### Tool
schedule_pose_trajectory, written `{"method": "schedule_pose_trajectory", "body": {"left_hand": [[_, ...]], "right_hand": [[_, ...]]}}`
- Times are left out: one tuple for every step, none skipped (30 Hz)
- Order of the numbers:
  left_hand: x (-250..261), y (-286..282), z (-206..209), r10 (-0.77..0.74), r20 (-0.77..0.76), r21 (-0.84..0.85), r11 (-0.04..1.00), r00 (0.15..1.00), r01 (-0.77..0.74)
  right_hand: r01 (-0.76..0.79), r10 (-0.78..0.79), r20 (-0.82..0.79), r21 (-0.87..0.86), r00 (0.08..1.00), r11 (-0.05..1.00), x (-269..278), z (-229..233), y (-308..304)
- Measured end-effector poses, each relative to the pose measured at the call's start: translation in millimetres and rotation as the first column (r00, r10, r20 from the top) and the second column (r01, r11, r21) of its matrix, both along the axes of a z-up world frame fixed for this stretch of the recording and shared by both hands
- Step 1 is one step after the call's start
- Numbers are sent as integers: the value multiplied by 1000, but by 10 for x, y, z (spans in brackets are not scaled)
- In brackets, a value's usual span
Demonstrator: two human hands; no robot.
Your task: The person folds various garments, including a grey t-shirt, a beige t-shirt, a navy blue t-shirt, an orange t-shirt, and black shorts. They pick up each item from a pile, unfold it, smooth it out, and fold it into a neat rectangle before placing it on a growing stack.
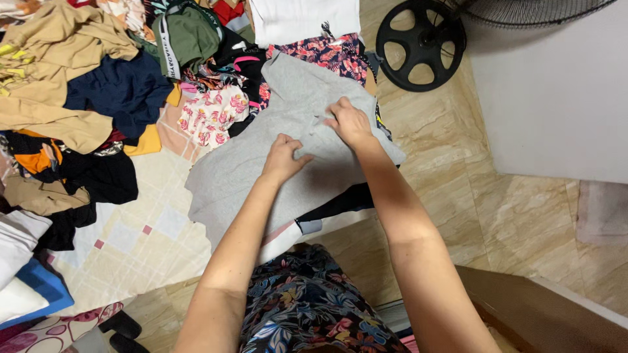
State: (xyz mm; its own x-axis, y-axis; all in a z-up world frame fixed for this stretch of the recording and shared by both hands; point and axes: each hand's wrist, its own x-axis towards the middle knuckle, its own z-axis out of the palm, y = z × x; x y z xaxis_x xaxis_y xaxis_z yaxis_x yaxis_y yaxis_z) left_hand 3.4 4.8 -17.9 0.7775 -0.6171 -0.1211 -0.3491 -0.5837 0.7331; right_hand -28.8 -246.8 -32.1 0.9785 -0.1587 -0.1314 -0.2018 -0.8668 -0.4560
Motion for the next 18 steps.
{"method": "schedule_pose_trajectory", "body": {"left_hand": [[8,25,-86,27,-23,-32,999,999,-28],[-3,42,-157,73,-91,-5,997,993,-73],[3,36,-205,119,-153,24,993,981,-117],[8,29,-224,167,-213,54,986,963,-159],[-13,15,-216,196,-239,-11,979,951,-204],[-53,-22,-188,223,-267,-74,965,938,-250],[-112,-65,-147,248,-299,-137,944,921,-299],[-161,-91,-91,242,-311,-169,938,919,-304],[-192,-124,-29,231,-322,-203,930,918,-305],[-231,-152,36,219,-333,-237,922,917,-307],[-304,-149,108,166,-264,-260,936,950,-236],[-408,-122,181,112,-192,-278,947,975,-163],[-492,-125,235,56,-118,-294,952,991,-89],[-549,-150,267,-45,14,-272,961,999,47],[-635,-152,290,-150,136,-229,957,979,179],[-714,-148,306,-256,251,-172,937,933,304],[-764,-152,318,-317,237,-125,927,918,353],[-810,-155,333,-377,219,-79,913,900,401]], "right_hand": [[11,-11,-17,5,1000,1000,14,-93,-23],[101,-101,-13,80,995,992,9,-155,-40],[189,-189,-11,153,982,970,31,-182,-71],[272,-276,-15,225,961,936,51,-185,-97],[269,-270,-47,338,962,902,54,-174,-118],[266,-259,-77,447,963,854,57,-157,-143],[262,-244,-107,547,964,795,44,-146,-159],[210,-205,-72,546,976,811,16,-139,-168],[160,-168,-35,540,985,826,-23,-126,-214],[109,-130,2,532,992,840,-79,-107,-280],[92,-145,58,537,988,839,-190,-76,-372],[74,-160,114,541,980,838,-375,-28,-486],[56,-175,170,540,970,840,-575,28,-614],[94,-192,104,596,976,797,-797,86,-743],[138,-206,30,650,978,748,-1064,131,-822],[91,-191,67,697,979,712,-1323,161,-871],[43,-182,109,738,977,674,-1529,165,-897],[214,-287,-56,802,956,558,-1653,117,-863]]}}
